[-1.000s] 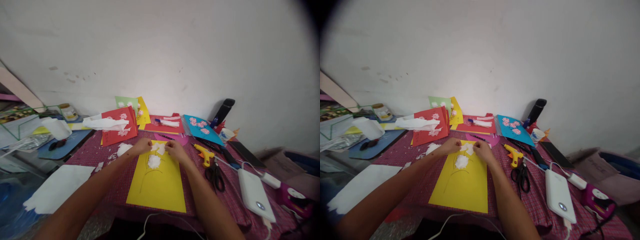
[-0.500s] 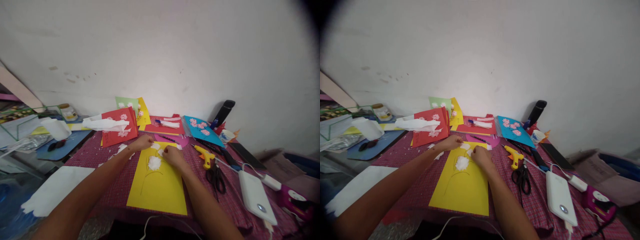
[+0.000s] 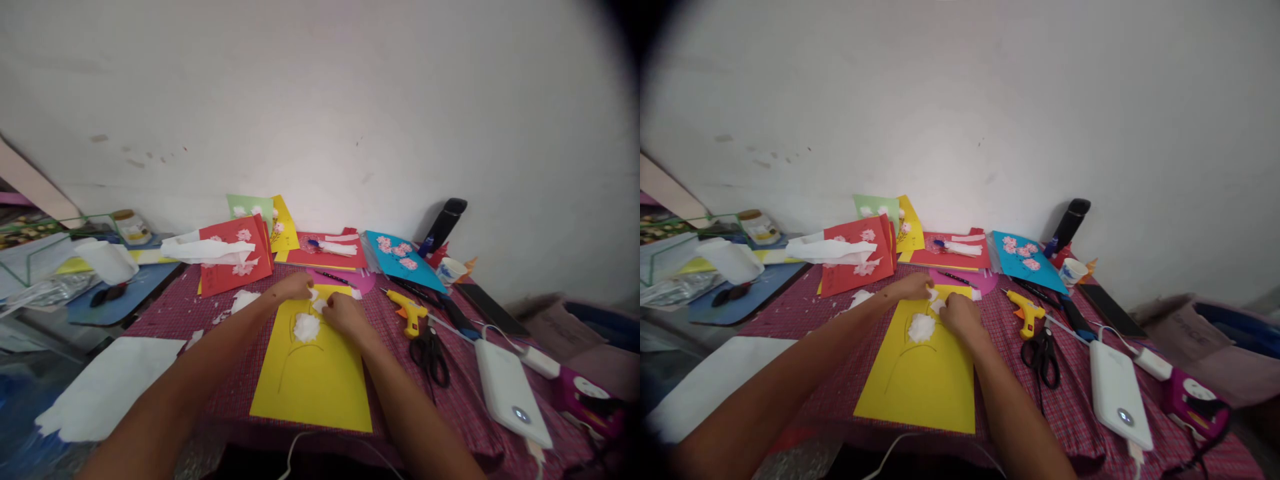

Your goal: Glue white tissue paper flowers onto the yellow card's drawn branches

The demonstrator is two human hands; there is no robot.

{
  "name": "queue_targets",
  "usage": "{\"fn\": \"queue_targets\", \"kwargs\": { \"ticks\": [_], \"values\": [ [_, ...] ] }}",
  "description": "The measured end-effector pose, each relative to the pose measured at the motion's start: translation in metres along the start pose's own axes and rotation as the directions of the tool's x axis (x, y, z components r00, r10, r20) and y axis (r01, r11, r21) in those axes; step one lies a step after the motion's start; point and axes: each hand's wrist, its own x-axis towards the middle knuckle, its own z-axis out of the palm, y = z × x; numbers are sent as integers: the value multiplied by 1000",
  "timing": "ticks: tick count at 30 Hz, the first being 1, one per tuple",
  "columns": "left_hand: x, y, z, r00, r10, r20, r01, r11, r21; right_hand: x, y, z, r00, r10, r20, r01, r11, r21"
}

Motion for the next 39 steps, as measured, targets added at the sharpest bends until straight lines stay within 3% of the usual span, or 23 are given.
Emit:
{"fn": "queue_targets", "kwargs": {
  "ticks": [7, 15, 21, 24, 28, 30, 33, 39],
  "values": [
    [-9, 15, -7, 998, 4, 68, -3, 1000, -21, 3, 3, 0, 1000, -21, -11, 21, 995, 96],
    [-18, 6, -6, 999, -14, -38, 7, 983, -186, 7, 7, -3, 997, -33, -74, 46, 983, 177],
    [-26, -6, 1, 990, -109, -89, 62, 905, -422, 11, 12, -10, 996, -22, -89, 44, 964, 261],
    [-32, -4, 4, 976, -192, -103, 90, 785, -613, 12, 13, -11, 998, -10, -63, 29, 951, 308],
    [-42, 3, 4, 951, -301, -73, 76, 455, -887, 11, 14, -9, 1000, -25, -8, 27, 948, 317],
    [-46, 7, 4, 956, -287, -52, 72, 403, -912, 11, 14, -7, 999, -49, 15, 42, 955, 293],
    [-49, 11, 6, 970, -241, -27, 83, 435, -896, 12, 15, -5, 999, -44, 3, 42, 972, 233],
    [-45, 15, 16, 985, -172, -17, 100, 650, -754, 18, 19, -4, 997, 7, -78, 6, 987, 163]
  ]
}}
